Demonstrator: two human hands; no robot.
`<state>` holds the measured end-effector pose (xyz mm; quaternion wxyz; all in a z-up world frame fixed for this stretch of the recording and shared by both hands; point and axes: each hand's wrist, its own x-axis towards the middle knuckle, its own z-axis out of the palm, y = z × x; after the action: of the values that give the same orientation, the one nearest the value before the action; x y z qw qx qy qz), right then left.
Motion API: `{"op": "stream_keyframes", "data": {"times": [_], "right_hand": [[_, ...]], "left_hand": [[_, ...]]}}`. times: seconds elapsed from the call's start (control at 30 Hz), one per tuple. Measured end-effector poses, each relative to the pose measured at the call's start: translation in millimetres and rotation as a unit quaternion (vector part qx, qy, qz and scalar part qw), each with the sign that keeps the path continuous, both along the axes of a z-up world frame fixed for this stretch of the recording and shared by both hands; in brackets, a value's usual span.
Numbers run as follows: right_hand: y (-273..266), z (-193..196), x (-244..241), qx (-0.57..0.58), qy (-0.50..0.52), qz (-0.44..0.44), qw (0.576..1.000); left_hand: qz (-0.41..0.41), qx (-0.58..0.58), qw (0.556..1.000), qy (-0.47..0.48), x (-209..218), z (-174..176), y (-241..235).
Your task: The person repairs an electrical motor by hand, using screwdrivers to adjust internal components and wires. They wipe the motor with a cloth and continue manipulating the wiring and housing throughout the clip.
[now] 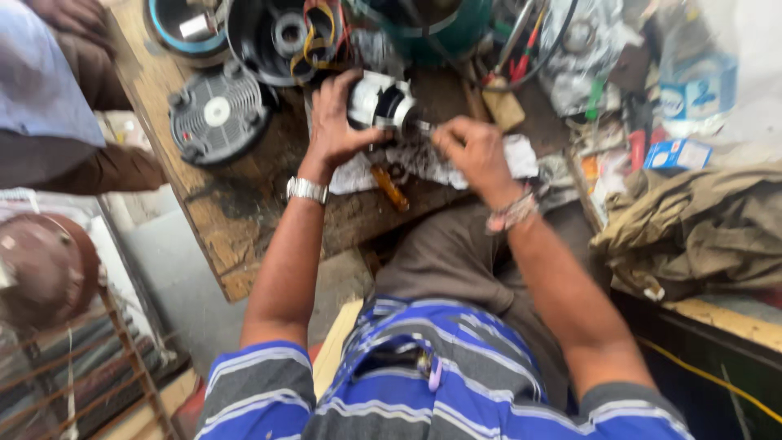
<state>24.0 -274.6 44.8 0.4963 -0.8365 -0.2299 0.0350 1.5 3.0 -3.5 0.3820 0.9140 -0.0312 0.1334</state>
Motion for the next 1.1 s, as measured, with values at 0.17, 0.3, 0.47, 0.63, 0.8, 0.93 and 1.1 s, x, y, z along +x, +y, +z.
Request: {"op": "stream_keyframes", "data": {"times": [0.17,0.3,0.47,0.63,0.8,0.93,1.1], "right_hand": [[6.3,-2.5,-24.0,-0.007,0.012,-0.063,0.998],[22.4,15.8,-34.4,-0.009,0.036,-0.082,0.996],[24.9,25.9,-33.9,0.009,-0.069,-0.068,0.995],[26.6,33.8,-23.5,-0.078,-0.025,-0.089,0.993],[26.0,34.3,-27.7,-0.096,-0.046,-0.088,0.990],[27.8,32.7,-19.1,-0.134,-0.039,-0.074,0.988],[32.6,28.1,-9.7,-0.136,-0.056,-0.049,0.988]], "left_hand": [[0.004,-0.002,0.999,0.047,-1.7,0.5,-3.6],[0.004,0.003,0.999,0.054,2.3,5.8,-1.3],[0.002,-0.006,0.999,0.051,-2.9,-0.8,-3.9],[0.015,-0.001,0.999,0.034,1.5,2.7,-4.0],[0.019,-0.001,0.998,0.053,-0.6,-0.3,-4.3],[0.017,-0.008,0.999,0.046,-2.1,1.7,-3.8],[0.022,-0.002,0.999,0.047,0.1,2.5,-3.8]]}}
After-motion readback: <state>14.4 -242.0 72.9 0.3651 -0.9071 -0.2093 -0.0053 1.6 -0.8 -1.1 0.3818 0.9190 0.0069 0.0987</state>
